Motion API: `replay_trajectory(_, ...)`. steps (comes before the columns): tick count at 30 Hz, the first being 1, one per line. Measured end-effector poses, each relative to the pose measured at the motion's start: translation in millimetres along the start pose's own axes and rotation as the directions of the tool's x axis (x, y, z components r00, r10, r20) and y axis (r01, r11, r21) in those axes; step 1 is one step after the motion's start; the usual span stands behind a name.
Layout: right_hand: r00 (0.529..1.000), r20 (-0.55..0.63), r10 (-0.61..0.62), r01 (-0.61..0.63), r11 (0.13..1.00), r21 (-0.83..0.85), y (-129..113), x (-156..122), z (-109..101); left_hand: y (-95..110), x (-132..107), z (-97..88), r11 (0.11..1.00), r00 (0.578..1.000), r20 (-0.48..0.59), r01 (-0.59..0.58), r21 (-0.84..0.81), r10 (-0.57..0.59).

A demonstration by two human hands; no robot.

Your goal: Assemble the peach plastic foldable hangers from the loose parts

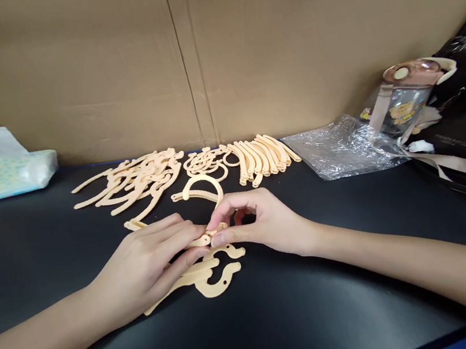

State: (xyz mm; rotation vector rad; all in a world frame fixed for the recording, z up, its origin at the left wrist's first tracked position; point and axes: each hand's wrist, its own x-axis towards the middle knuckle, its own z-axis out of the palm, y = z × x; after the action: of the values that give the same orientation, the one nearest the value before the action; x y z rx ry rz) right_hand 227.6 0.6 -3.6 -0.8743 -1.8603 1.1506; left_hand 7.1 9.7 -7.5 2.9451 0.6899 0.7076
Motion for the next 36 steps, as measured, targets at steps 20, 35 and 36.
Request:
replay_trajectory(20,0.999,0.027,0.034,-0.036,0.996,0.079,3.0,0.6,-1.2,2.1,3.6,-1.6,0.997,0.999,0.004,-0.048,0.063,0.048)
replay_trajectory(35,0.997,-0.053,0.056,-0.044,0.977,0.211,8.9,2.3,-2.8,1.5,1.5,0.7,0.998,0.999,0.021,-0.028,0.063,0.026)
replay_trajectory(36,0.997,-0.054,0.049,-0.038,0.98,0.197,9.1,2.4,-3.0,1.5,1.5,1.0,0.997,0.999,0.021,-0.027,0.066,0.025)
